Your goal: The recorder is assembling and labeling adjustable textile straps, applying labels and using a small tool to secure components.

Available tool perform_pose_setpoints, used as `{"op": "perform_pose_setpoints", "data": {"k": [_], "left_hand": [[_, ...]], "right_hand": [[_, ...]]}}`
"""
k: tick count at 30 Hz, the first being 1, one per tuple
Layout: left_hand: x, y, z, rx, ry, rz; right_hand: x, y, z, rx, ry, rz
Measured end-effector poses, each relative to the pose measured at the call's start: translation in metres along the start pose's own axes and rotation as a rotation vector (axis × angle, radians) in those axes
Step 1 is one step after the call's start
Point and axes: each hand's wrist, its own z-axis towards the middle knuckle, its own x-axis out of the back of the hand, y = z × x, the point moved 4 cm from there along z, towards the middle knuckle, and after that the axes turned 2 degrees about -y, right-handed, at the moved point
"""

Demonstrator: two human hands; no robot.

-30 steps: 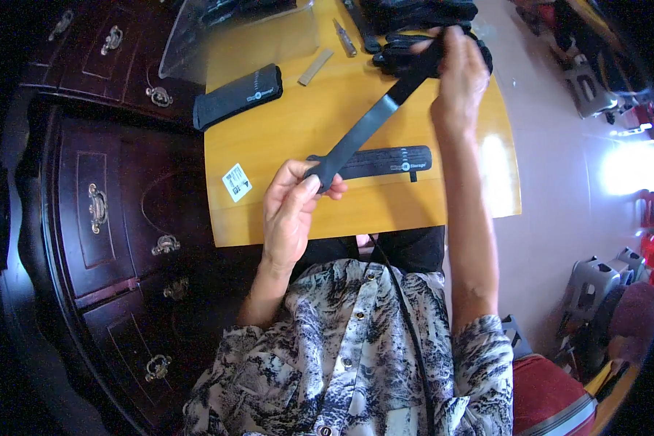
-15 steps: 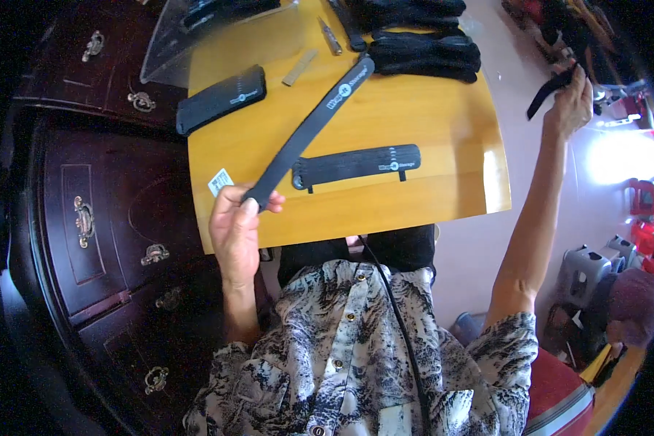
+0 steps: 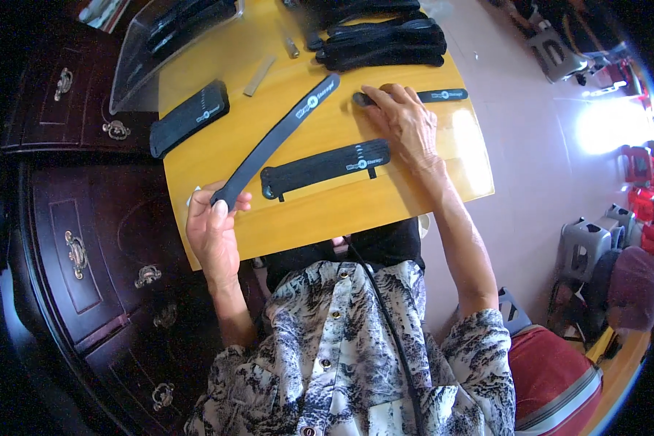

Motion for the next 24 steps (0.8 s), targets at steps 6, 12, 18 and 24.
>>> {"op": "perform_pose_setpoints", "data": {"k": [6,12,18,24], "left_hand": [[0.005,0.002,-0.004,-0.002,0.040,-0.010],[0.011,0.001,-0.007,-0.030,0.050,-0.078],[-0.010,0.000,0.003,-0.049,-0.044,-0.133],[-0.012,0.012,0.005,-0.021,-0.113,-0.138]], "right_hand": [[0.002,-0.002,0.005,-0.009,-0.073,0.126],[0.034,-0.062,0.005,-0.102,-0.117,0.392],[0.044,-0.155,-0.001,0.243,-0.195,0.837],[0.038,-0.160,0.001,0.140,-0.249,0.957]]}}
